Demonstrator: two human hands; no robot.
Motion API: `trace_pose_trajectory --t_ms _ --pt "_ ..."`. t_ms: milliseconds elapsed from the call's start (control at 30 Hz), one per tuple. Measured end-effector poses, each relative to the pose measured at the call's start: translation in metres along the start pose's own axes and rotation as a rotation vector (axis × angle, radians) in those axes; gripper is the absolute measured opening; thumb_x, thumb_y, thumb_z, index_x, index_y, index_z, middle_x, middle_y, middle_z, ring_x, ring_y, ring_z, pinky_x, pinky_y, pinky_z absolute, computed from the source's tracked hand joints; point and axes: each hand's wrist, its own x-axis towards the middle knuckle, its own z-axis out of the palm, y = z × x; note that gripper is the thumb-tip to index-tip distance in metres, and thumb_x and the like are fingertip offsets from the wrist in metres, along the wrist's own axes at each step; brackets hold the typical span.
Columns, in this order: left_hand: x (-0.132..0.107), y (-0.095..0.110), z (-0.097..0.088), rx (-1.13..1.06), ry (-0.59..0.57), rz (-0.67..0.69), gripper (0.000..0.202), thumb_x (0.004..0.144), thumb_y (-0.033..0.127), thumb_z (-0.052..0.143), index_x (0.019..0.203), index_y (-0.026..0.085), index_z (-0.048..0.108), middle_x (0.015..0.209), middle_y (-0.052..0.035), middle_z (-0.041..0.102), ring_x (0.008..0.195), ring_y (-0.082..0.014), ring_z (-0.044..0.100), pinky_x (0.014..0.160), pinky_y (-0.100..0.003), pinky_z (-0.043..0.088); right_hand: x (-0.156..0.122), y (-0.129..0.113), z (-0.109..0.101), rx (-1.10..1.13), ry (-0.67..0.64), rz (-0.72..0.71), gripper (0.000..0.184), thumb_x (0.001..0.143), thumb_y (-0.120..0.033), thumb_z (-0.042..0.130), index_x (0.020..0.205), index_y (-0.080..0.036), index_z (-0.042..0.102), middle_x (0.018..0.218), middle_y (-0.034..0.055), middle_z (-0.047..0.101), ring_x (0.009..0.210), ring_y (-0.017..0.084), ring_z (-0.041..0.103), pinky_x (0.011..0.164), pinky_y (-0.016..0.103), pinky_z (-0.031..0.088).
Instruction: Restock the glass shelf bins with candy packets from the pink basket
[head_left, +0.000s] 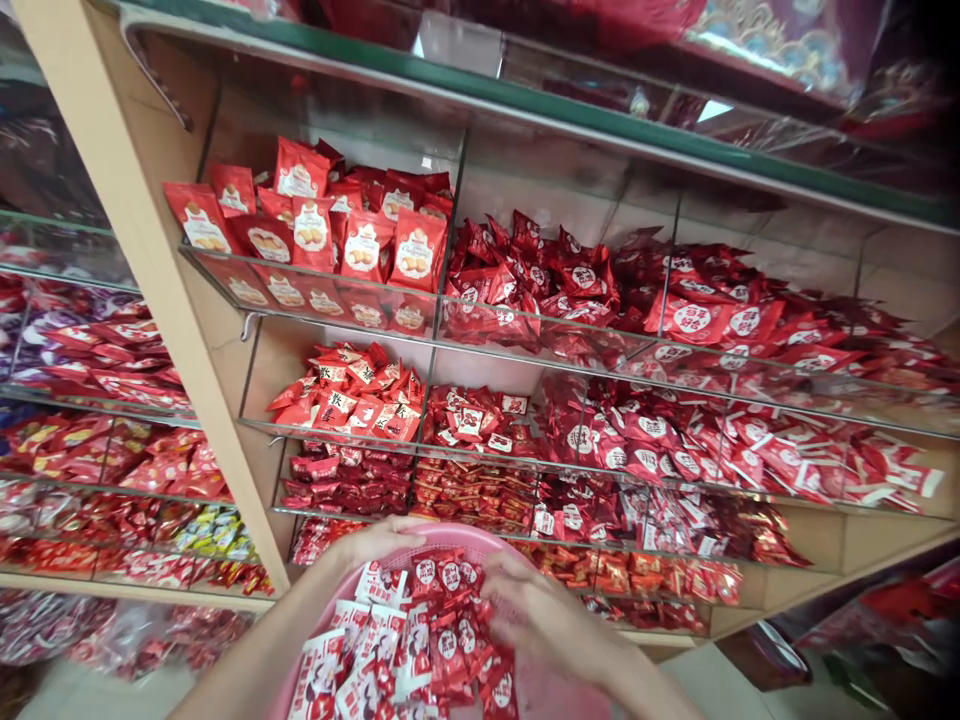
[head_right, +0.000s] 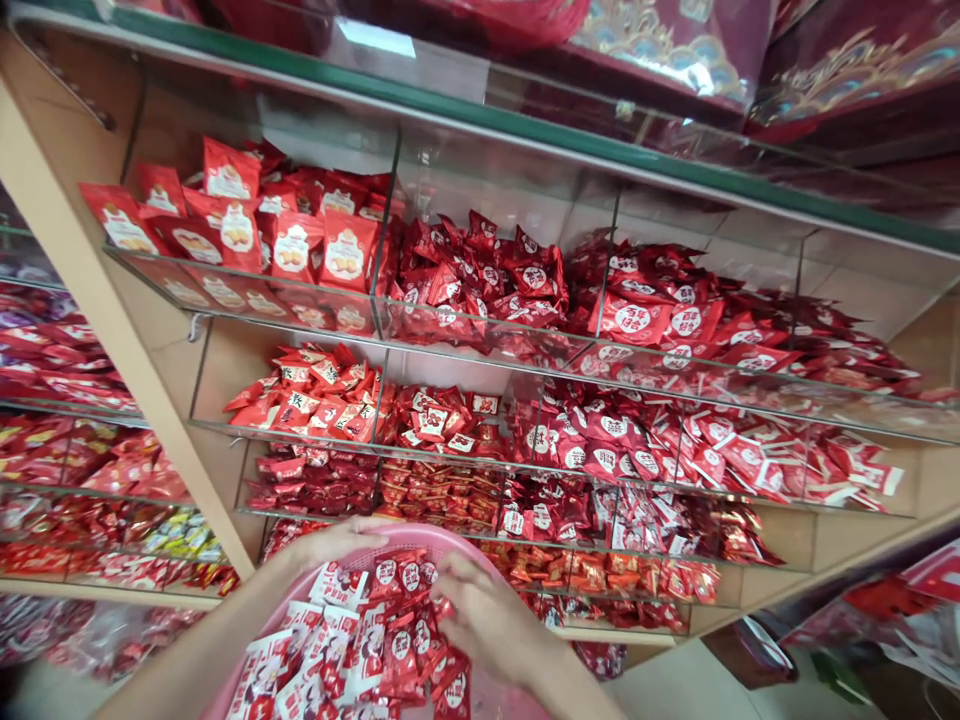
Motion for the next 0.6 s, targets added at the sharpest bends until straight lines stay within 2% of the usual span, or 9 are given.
trace_pose_trajectory --t_ms 100,200,267,333,400,467,533,600 --pt "0.001 -0.002 -0.001 0.027 0.007 0.017 0.046 0.072 0.042 0.068 0.114 0.022 0.064 0.114 -0.0028 0.067 0.102 -0.0229 0.061 0.093 -0.031 0.044 0.014 -0.039 -0.069 -0.096 0.236 -0.172 0.016 0.089 -0.021 0.044 0.095 -0.022 0.059 0.108 0.0043 0.056 0.094 0.014 0.056 0.083 0.028 0.045" --pt "0.001 -0.003 -0.002 0.042 0.022 0.007 0.05 0.071 0.045 0.068 0.116 0.024 0.062 0.114 -0.0014 0.067 0.106 -0.0246 0.06 0.095 -0.034 0.042 0.028 -0.075 -0.143 -0.267 0.548 -0.33 0.014 0.088 -0.021 0.046 0.089 -0.019 0.06 0.095 0.0048 0.061 0.087 0.014 0.057 0.078 0.029 0.046" --pt "0.001 -0.002 -0.002 0.037 0.014 0.005 0.052 0.069 0.046 0.069 0.116 0.023 0.062 0.114 -0.0019 0.067 0.106 -0.026 0.06 0.095 -0.036 0.042 0.038 -0.09 -0.189 -0.415 0.748 -0.306 0.013 0.085 -0.021 0.049 0.087 -0.019 0.061 0.088 0.0049 0.064 0.08 0.016 0.058 0.074 0.031 0.046" --pt "0.001 -0.001 -0.001 0.037 0.002 0.016 0.053 0.068 0.047 0.069 0.115 0.023 0.063 0.113 -0.0027 0.067 0.106 -0.0267 0.06 0.095 -0.037 0.043 0.051 -0.095 -0.23 -0.541 0.874 -0.207 0.012 0.082 -0.02 0.052 0.086 -0.018 0.063 0.086 0.0057 0.066 0.078 0.018 0.059 0.075 0.034 0.046" --pt "0.001 0.0 0.001 0.02 -0.004 0.023 0.053 0.067 0.048 0.07 0.114 0.024 0.064 0.112 -0.0024 0.068 0.105 -0.0261 0.061 0.094 -0.037 0.043 0.066 -0.092 -0.261 -0.639 0.91 -0.073 0.013 0.08 -0.019 0.053 0.085 -0.017 0.064 0.086 0.0079 0.067 0.08 0.021 0.06 0.079 0.037 0.045" --pt "0.001 0.001 0.003 -0.004 -0.005 0.018 0.052 0.066 0.048 0.071 0.112 0.026 0.065 0.111 -0.0014 0.068 0.103 -0.0244 0.062 0.094 -0.035 0.043 0.082 -0.087 -0.282 -0.702 0.892 0.075 0.015 0.079 -0.019 0.053 0.086 -0.015 0.066 0.089 0.0115 0.066 0.087 0.025 0.06 0.083 0.04 0.044" --pt "0.0 0.004 0.004 -0.025 0.007 0.01 0.05 0.065 0.047 0.072 0.111 0.027 0.066 0.109 -0.0003 0.069 0.101 -0.0223 0.063 0.095 -0.034 0.043 0.097 -0.083 -0.292 -0.73 0.848 0.218 0.019 0.08 -0.022 0.052 0.091 -0.012 0.065 0.094 0.0163 0.065 0.095 0.029 0.059 0.084 0.043 0.043" --pt "-0.001 0.007 0.006 -0.032 0.027 0.012 0.049 0.064 0.046 0.073 0.109 0.026 0.067 0.106 0.0001 0.07 0.099 -0.0209 0.063 0.095 -0.033 0.042 0.108 -0.084 -0.293 -0.741 0.796 0.336 0.029 0.081 -0.028 0.054 0.099 -0.008 0.063 0.101 0.0217 0.063 0.097 0.032 0.058 0.081 0.045 0.043"
